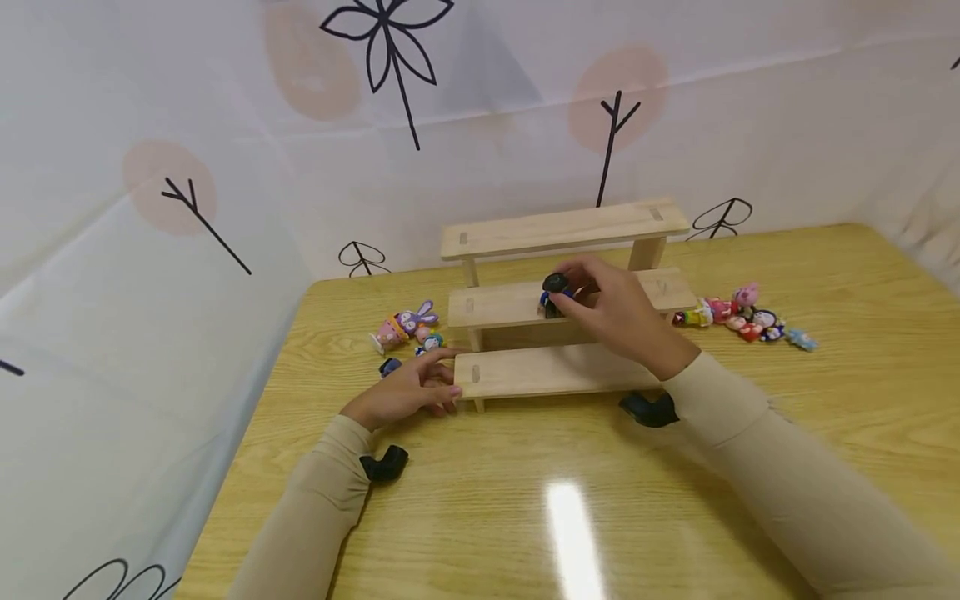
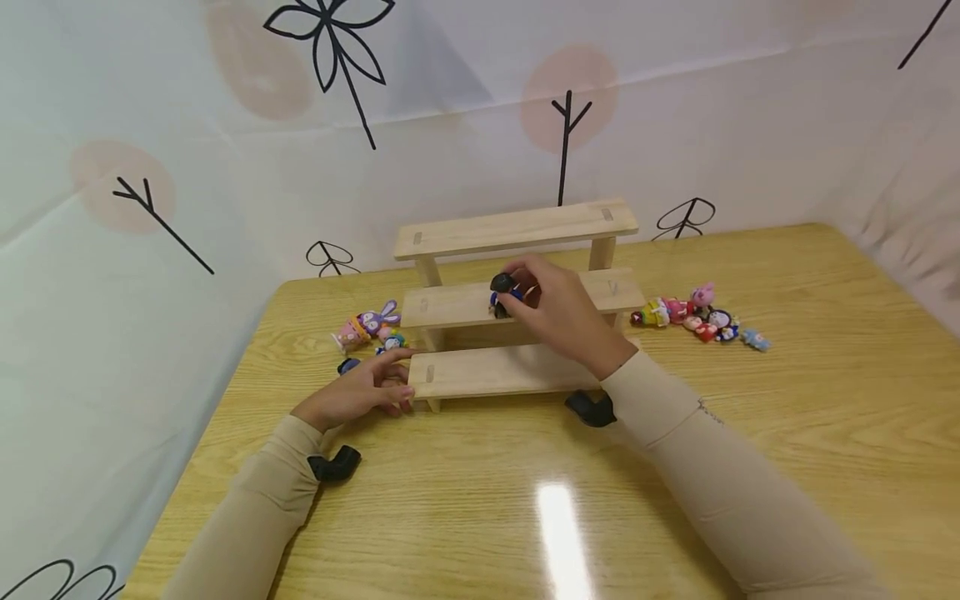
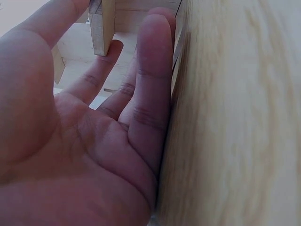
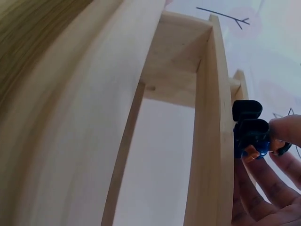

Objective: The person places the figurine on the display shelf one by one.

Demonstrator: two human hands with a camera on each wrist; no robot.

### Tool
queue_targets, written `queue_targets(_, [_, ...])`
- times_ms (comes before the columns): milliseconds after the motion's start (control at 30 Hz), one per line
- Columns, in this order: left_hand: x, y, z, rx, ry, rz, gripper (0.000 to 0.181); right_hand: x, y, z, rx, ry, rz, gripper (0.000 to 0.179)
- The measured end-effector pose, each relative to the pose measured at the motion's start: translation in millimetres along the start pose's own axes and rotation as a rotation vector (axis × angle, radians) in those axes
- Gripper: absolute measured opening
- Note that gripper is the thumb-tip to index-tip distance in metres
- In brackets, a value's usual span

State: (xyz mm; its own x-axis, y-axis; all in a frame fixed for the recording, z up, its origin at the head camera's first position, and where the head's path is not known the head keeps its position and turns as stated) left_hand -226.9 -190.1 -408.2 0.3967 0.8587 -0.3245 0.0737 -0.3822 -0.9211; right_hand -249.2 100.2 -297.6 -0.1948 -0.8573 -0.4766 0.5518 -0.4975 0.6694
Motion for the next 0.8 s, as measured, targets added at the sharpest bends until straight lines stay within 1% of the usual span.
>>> queue_targets(100, [-0.4,-0.5,0.2,0.003,-0.004,0.001,0.070,6.6,2.2,3.1,0.030,0.018,0.018,0.028])
queue_targets(200, [-0.2,-0.7,0.8,0.010,-0.004,-0.004,0.070,14.2,4.3,6.5,0.042,0.032,0.044,0.029])
queue_targets(300, [-0.3,0.3,1.4,0.014,-0.001,-0.005,0.070,23.2,5.7,10.1,0.039,0.046,0.066,0.029])
queue_targets(500, [-0.9,2.3,0.7,0.019,0.010,0.002,0.067,38.3,12.5,15.6,0.033,0.064,0.074,0.029])
queue_targets(667, [-1.0,4.1,0.3,0.014,0.006,0.007,0.068,47.4,16.3,18.8,0.044,0.079,0.070,0.032])
queue_targets(800, [-0.9,2.6,0.1,0.014,0.004,0.009,0.068,53.8,18.7,22.7,0.026,0.079,0.068,0.032])
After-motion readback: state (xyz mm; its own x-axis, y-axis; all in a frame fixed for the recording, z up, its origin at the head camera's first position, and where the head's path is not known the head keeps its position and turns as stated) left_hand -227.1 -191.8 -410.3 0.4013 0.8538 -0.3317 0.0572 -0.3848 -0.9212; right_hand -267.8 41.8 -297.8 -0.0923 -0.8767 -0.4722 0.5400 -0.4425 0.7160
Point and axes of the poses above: each hand's wrist, its own z-axis towards the middle knuckle, its own x-axis out of the palm, y = z × x, the point moved 5 cm from there along z, towards the middle knuckle, and after that the axes turned 14 degrees about -y, right-handed, at the moved point
